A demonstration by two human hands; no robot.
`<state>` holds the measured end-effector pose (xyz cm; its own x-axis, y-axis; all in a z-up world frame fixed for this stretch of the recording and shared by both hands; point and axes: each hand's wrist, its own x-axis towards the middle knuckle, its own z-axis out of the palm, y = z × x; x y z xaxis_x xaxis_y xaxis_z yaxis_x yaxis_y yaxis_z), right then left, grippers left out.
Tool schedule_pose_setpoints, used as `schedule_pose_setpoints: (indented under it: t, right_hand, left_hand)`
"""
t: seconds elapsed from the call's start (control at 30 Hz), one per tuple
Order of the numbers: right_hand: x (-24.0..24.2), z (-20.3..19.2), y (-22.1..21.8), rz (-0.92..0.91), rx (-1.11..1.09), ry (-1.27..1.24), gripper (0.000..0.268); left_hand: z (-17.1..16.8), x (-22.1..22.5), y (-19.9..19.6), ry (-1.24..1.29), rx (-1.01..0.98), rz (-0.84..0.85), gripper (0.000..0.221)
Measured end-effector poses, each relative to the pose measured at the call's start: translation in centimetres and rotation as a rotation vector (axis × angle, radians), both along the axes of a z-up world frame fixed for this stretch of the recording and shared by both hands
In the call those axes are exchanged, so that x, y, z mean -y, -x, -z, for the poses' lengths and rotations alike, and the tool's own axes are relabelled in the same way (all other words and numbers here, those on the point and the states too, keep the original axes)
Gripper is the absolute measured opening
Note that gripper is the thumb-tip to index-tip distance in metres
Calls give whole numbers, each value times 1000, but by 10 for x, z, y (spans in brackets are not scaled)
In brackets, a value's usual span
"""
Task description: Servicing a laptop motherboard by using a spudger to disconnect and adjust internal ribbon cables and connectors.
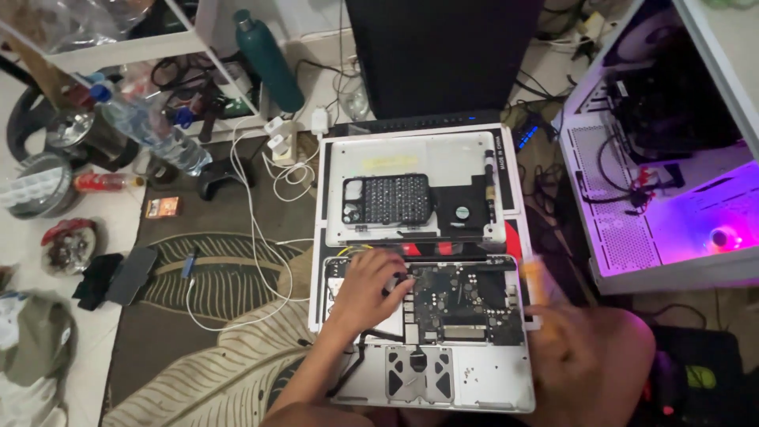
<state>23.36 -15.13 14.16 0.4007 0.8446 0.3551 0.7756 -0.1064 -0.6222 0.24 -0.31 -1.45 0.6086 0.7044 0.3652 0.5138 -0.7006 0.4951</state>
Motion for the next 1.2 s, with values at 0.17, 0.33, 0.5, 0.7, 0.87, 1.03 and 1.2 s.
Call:
schedule_pose_setpoints:
  t: [0.17, 0.33, 0.5, 0.7, 0.87, 1.03, 1.2]
  right_hand:
    - [15, 148, -15, -386, -55, -4, 41]
    - [1, 102, -19, -378, 25, 96, 52]
    - [47, 153, -63, 485, 188, -125, 27]
    - [189, 400, -254, 622, 694, 118, 45]
    - [209, 444, -251, 591, 718, 81, 46]
    - [210, 462, -235, 569, 736, 24, 48]
    - [205, 461, -248, 606, 640, 113, 34]
  left_hand:
    - [-1, 1, 0, -13, 6, 17, 24]
    - [-1, 0, -1, -19, 3, 19, 24]
    - [-1, 1, 0, -17, 7, 8, 24]
    - [4, 0, 1, -28, -4, 3, 25]
    - [10, -4, 3, -14, 8, 26, 24]
    - [2, 1, 0, -9, -40, -9, 28]
    - [4, 1, -1, 14, -52, -17, 26]
